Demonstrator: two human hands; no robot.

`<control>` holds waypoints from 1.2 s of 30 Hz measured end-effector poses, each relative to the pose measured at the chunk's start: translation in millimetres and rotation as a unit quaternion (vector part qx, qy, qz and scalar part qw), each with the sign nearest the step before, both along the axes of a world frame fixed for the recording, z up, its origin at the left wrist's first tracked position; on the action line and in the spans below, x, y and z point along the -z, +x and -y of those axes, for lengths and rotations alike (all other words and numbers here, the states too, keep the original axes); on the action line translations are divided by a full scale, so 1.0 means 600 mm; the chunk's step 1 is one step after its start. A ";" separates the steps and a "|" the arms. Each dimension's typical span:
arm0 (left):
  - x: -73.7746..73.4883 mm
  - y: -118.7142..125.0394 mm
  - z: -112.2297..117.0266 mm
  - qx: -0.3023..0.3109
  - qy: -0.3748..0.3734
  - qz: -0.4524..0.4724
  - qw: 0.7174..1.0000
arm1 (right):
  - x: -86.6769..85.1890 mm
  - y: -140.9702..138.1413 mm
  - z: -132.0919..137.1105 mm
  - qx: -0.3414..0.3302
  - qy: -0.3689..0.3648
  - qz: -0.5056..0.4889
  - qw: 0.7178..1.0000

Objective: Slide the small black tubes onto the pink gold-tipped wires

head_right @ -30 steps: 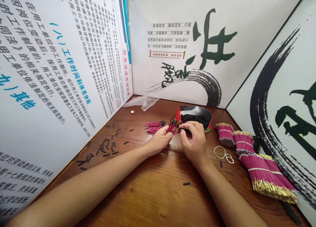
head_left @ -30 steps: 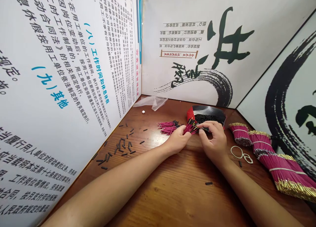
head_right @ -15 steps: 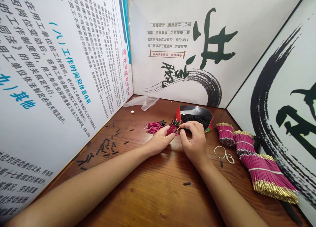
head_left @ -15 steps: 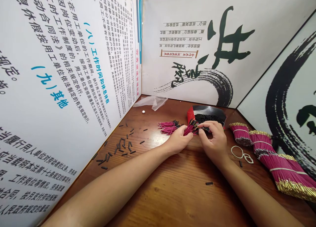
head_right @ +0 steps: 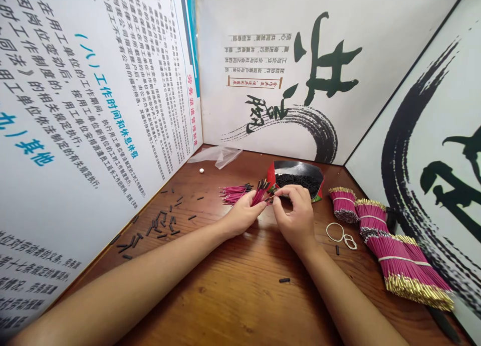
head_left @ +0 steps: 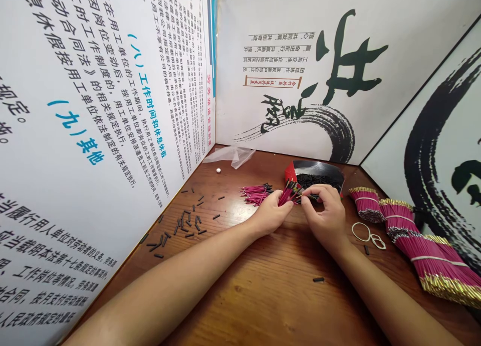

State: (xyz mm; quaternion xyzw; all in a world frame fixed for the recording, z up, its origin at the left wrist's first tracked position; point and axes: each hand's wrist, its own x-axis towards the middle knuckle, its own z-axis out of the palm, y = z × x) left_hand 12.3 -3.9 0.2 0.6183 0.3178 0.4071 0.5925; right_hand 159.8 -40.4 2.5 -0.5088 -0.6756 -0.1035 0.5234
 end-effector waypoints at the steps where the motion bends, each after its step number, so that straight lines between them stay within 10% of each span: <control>1: -0.001 0.000 0.000 -0.002 -0.003 0.005 1.000 | -0.001 0.000 0.001 -0.001 -0.001 -0.001 1.000; 21: 0.003 -0.001 -0.002 -0.012 0.014 0.067 0.998 | 0.000 -0.002 0.000 0.005 -0.005 0.009 1.000; 36: -0.018 -0.009 0.007 -0.007 -0.135 0.088 0.987 | 0.001 -0.004 0.001 0.002 -0.015 0.007 1.000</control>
